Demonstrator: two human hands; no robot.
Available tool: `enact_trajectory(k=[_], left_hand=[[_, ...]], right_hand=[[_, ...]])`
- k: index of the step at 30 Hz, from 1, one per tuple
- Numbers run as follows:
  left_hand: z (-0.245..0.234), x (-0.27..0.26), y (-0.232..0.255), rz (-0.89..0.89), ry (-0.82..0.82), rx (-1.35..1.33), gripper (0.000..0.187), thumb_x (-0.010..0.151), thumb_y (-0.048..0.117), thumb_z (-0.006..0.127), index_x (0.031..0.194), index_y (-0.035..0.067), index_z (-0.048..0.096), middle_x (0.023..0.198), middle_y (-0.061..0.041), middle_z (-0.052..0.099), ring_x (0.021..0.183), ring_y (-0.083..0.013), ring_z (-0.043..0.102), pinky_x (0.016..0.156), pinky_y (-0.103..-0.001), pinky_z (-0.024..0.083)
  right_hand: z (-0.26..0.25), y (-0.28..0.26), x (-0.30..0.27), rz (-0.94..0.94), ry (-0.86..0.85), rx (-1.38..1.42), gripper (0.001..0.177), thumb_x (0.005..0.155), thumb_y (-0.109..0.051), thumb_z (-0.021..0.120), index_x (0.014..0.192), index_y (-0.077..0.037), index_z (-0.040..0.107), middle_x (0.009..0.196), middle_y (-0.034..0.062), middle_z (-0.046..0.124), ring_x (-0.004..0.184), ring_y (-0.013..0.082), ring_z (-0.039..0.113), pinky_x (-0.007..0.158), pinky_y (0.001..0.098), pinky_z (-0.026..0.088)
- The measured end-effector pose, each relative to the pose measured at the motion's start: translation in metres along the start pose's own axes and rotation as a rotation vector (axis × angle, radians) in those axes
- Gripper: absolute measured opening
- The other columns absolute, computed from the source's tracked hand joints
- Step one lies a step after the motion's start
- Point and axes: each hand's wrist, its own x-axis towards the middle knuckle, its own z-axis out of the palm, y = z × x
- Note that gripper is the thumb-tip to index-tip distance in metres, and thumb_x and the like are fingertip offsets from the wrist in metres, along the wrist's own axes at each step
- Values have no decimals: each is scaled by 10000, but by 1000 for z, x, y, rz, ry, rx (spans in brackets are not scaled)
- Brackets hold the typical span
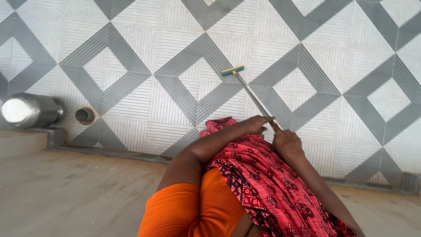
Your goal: The person sweeps the tiled floor using a long-handled squeegee, pushing water across the patterned surface.
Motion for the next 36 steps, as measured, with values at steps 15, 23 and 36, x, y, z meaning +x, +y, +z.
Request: enact_trajectory(k=[15, 23, 36], left_hand=[[36, 70, 90, 76, -139, 158, 794, 912, 287, 745, 1540, 53, 317, 1652, -158, 270, 1501, -317, 337, 1218, -405, 320], [82, 162, 124, 91, -229, -4, 603, 893, 129, 712, 1475, 136, 552, 1561, -115, 531, 1461, -268, 507, 1240, -343, 402], [130, 215, 213, 240, -367, -21, 476, 848, 183, 785, 1299, 175, 633, 1313, -95, 580, 1236, -276, 621, 1060, -375, 510]], right_hand=[[21, 124, 19, 90, 53, 124, 572, 998, -171, 414, 1568, -212, 389, 1077, 261, 720, 1039, 413, 716, 901, 502, 579], [20, 197, 13, 151, 88, 191, 481, 1017, -211, 433, 1485, -112, 494, 1057, 277, 730, 1055, 413, 722, 919, 489, 578], [40, 311, -25, 158, 147, 270, 423, 985, -195, 458, 1382, -91, 563, 1021, 273, 743, 1005, 433, 722, 920, 513, 561]])
